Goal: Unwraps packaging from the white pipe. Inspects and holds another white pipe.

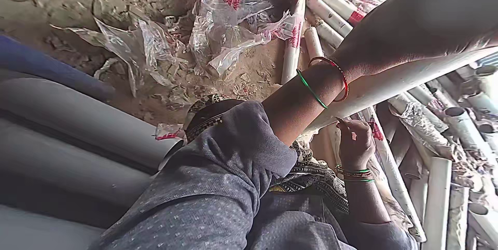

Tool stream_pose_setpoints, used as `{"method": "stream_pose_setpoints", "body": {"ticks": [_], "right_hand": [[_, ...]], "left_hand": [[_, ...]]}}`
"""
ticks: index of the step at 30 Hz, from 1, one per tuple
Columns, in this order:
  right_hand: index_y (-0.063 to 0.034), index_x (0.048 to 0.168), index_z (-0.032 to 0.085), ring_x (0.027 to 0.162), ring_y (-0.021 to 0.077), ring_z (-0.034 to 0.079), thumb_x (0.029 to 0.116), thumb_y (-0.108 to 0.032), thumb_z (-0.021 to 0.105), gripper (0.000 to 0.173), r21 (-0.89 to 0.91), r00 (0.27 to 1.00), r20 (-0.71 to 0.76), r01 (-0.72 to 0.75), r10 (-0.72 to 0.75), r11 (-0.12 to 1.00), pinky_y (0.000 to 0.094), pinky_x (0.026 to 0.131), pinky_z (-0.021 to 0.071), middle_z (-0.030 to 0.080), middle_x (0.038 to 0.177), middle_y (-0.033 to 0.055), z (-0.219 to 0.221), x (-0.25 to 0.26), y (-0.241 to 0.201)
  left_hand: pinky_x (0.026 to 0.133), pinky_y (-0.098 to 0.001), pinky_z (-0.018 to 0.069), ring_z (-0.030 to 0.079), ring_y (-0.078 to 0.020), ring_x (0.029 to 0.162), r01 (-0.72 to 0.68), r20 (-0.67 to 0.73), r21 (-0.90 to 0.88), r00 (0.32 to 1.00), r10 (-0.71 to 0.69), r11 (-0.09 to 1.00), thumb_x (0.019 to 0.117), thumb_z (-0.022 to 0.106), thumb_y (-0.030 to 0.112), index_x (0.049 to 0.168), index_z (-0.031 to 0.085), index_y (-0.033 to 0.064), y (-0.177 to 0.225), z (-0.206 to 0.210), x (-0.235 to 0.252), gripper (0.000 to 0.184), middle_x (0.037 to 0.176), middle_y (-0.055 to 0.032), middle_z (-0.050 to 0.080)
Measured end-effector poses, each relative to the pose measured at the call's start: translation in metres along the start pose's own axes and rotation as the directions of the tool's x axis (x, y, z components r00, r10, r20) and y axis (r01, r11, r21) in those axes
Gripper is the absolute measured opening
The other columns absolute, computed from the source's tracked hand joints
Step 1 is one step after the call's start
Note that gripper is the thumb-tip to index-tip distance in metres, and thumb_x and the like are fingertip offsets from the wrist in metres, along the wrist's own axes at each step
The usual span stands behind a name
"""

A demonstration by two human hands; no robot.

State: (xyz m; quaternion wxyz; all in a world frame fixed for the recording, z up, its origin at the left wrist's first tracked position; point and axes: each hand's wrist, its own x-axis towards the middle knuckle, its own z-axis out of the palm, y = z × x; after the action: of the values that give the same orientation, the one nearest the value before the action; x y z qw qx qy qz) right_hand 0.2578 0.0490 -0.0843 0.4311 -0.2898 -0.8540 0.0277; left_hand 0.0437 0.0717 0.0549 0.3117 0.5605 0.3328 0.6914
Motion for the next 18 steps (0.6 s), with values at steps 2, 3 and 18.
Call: {"method": "stream_pose_setpoints", "body": {"ticks": [2,3,18], "right_hand": [[-0.0002,0.089,0.068,0.088,0.0102,0.066,0.0961,-0.01,0.066,0.012,0.013,1.0,0.004,0.015,-0.015,1.0,0.0189,0.083,0.0516,0.069,0.083,0.011,-0.003,0.003,-0.003],[-0.0021,0.091,0.066,0.09,0.0086,0.066,0.0978,-0.012,0.065,0.012,0.029,1.0,-0.001,0.018,-0.018,0.999,0.0189,0.085,0.0516,0.068,0.085,0.0093,-0.005,0.004,-0.004],[-0.009,0.097,0.058,0.098,0.0036,0.063,0.1005,-0.013,0.062,0.007,0.024,0.998,-0.037,0.05,-0.049,0.998,0.0174,0.089,0.0496,0.066,0.091,0.002,-0.004,0.013,-0.015]], "left_hand": [[0.095,-0.03,0.0536,0.064,-0.0152,0.109,-0.01,-0.003,-0.033,1.0,0.01,0.999,0.0793,0.086,0.023,0.142,0.042,-0.0053,0.0,-0.001,-0.001,0.082,0.12,-0.0174,0.063],[0.093,-0.0282,0.0537,0.065,-0.0139,0.106,-0.017,0.0,-0.048,1.0,0.017,0.999,0.0803,0.085,0.02,0.139,0.044,-0.0061,0.0,-0.002,-0.002,0.076,0.117,-0.0164,0.064],[0.086,-0.0294,0.0556,0.068,-0.0121,0.094,-0.021,0.007,-0.027,1.0,0.021,0.999,0.083,0.082,0.021,0.112,0.066,-0.003,-0.004,-0.01,0.002,0.041,0.098,-0.0107,0.069]]}}
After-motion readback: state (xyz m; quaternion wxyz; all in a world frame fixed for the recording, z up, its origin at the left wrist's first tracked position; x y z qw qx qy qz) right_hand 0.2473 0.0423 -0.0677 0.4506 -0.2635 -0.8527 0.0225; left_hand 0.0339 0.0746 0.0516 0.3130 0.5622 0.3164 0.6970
